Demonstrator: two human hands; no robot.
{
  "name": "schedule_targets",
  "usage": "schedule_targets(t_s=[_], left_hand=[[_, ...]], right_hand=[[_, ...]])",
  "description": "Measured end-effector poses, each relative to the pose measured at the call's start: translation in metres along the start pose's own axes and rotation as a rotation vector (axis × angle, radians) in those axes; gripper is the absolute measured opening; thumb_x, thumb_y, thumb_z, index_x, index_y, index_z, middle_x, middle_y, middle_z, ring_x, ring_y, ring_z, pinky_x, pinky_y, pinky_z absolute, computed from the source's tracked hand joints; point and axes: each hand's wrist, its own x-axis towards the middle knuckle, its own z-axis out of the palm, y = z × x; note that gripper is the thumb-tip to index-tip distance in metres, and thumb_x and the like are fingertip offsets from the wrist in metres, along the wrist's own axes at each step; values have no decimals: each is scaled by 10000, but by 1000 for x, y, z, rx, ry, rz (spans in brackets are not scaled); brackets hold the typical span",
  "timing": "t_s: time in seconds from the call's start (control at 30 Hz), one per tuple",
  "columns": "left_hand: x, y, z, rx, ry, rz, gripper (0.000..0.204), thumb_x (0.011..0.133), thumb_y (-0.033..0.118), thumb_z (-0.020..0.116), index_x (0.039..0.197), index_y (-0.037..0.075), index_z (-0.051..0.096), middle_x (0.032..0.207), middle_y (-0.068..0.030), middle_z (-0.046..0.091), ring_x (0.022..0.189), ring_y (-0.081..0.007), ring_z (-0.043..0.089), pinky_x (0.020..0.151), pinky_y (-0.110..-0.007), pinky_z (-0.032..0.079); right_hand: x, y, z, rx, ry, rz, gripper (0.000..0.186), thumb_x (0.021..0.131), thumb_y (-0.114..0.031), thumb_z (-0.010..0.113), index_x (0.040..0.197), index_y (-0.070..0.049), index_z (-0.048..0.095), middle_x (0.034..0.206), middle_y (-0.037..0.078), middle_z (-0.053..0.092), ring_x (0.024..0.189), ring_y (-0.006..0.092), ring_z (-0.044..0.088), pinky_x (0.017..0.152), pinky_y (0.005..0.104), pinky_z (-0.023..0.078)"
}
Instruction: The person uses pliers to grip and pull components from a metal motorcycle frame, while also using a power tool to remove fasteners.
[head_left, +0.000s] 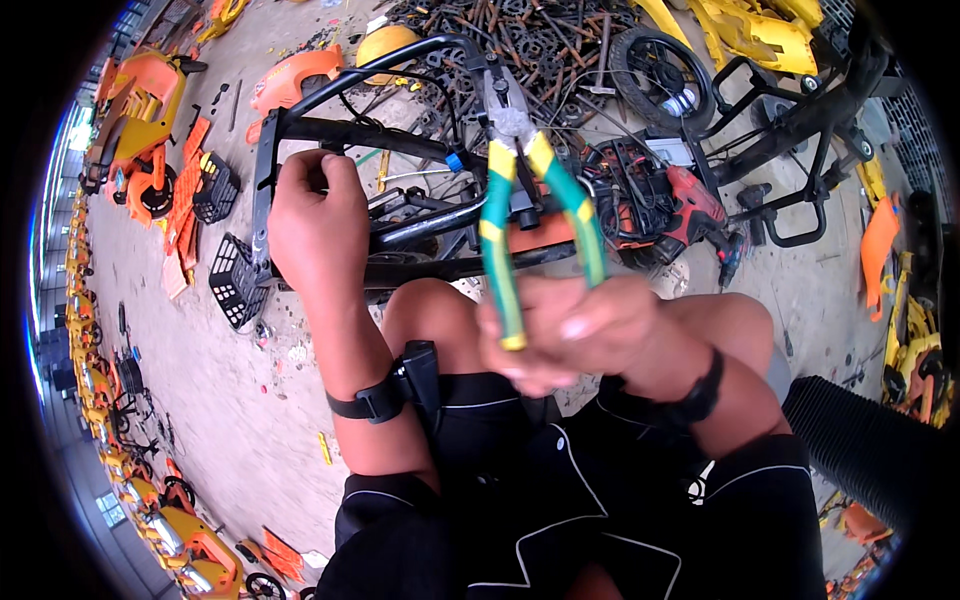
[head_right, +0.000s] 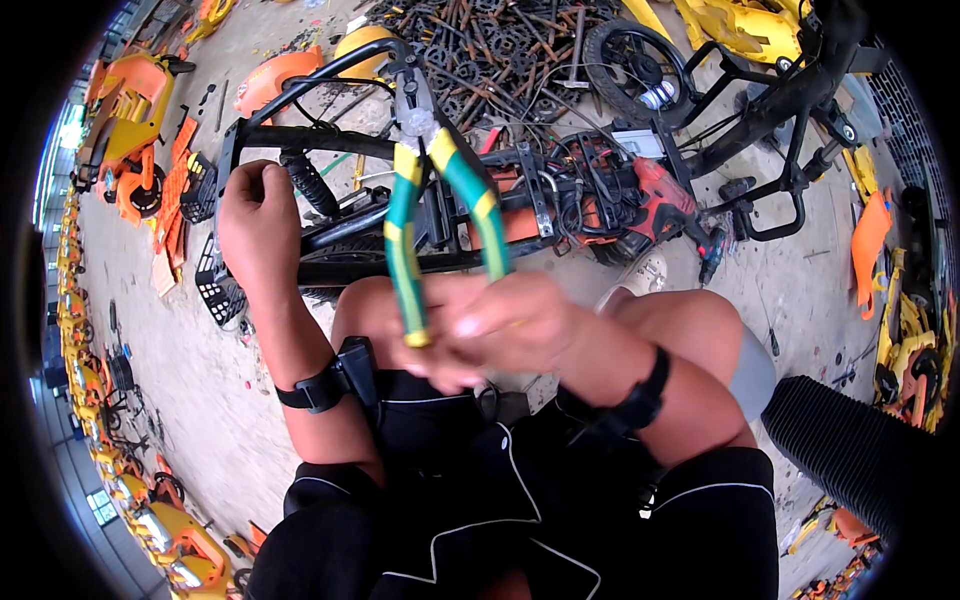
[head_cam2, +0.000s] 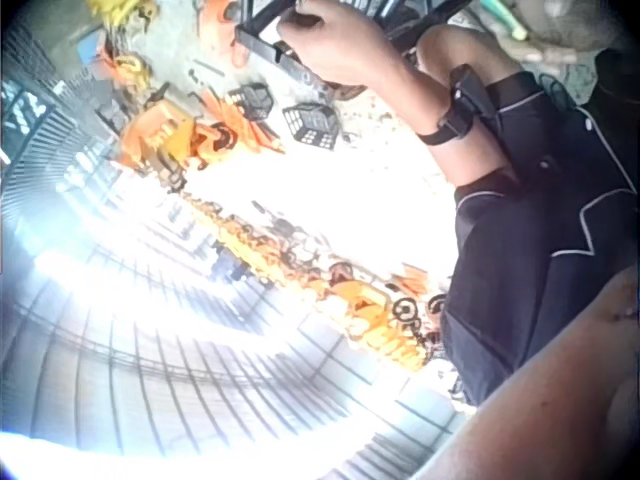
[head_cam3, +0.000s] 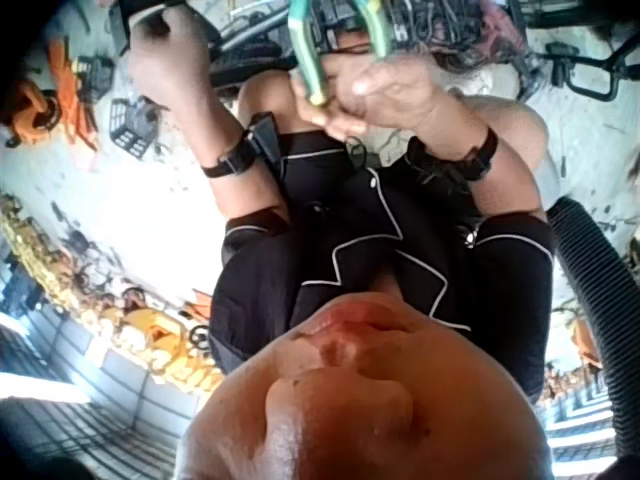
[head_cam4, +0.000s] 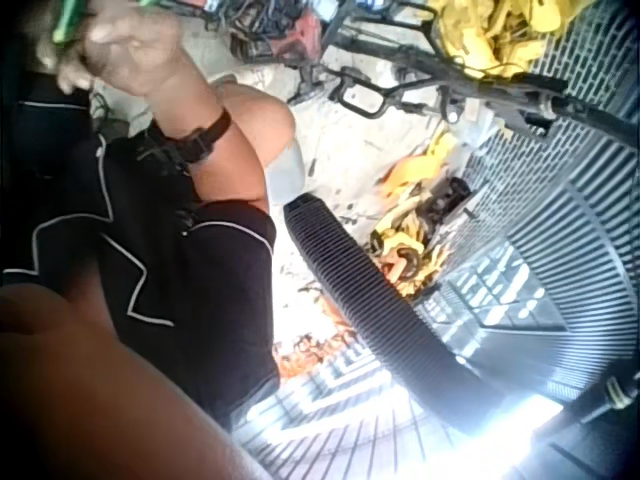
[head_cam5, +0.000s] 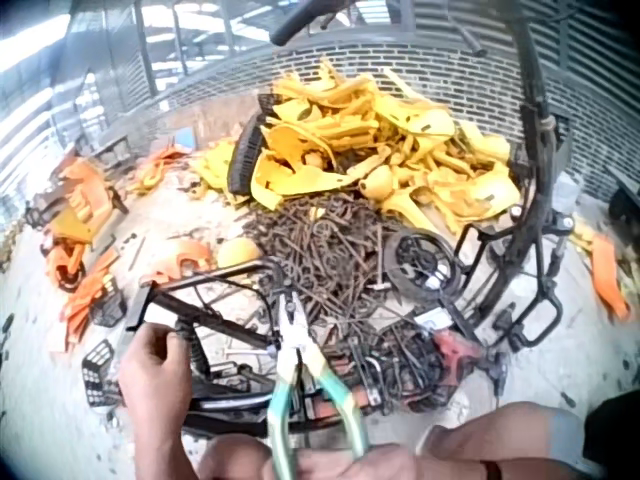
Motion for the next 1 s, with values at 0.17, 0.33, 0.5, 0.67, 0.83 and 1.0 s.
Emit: schedule_targets(t_s=[0.17,0.33,0.5,0.67,0.83,1.0], left_hand=[[1,3,-5,11,-23,-24,313,928,332,615,1042,71,746,920,-144,760,855,-332,730,795,-400,552],[4,-12,1,-108,-48,-24,312,940,328,622,1058,65,742,897,-129,756,819,-283,724,788,-372,545],[3,-13,-2,-128,-69,-55,311,942,326,626,1057,60,738,907,-119,758,827,-265,724,790,-358,540],[1,-11,-2,-76,-63,-13,313,937,337,630,1061,71,741,896,-108,758,808,-248,721,780,-355,539],[1,-9,-3,-82,-64,-22,315,937,339,631,1067,75,743,882,-105,755,797,-233,719,773,-350,539],[3,-8,-5,-95,-78,-24,288,946,307,630,1057,64,738,861,-108,748,771,-222,712,756,-340,536]], right_hand=[[56,38,19,52,45,-245,460,903,-228,538,1328,-55,500,1119,141,613,716,187,601,708,306,474],[13,-2,12,-85,50,5,567,836,-286,602,1274,58,494,1109,226,599,604,148,539,599,253,434],[-37,-53,-2,-155,114,74,792,828,-320,590,1458,116,388,1165,347,619,574,189,588,522,261,467],[-32,-53,8,-97,132,-105,1030,770,-180,669,1641,-46,136,1492,393,420,845,378,731,717,409,614],[-14,-28,13,30,20,-18,996,767,-112,644,1647,-73,178,1582,359,336,1433,526,407,1151,554,406],[-3,-29,20,83,32,-118,1049,725,-64,647,1653,-98,159,1593,335,339,1431,493,429,1155,542,402]])
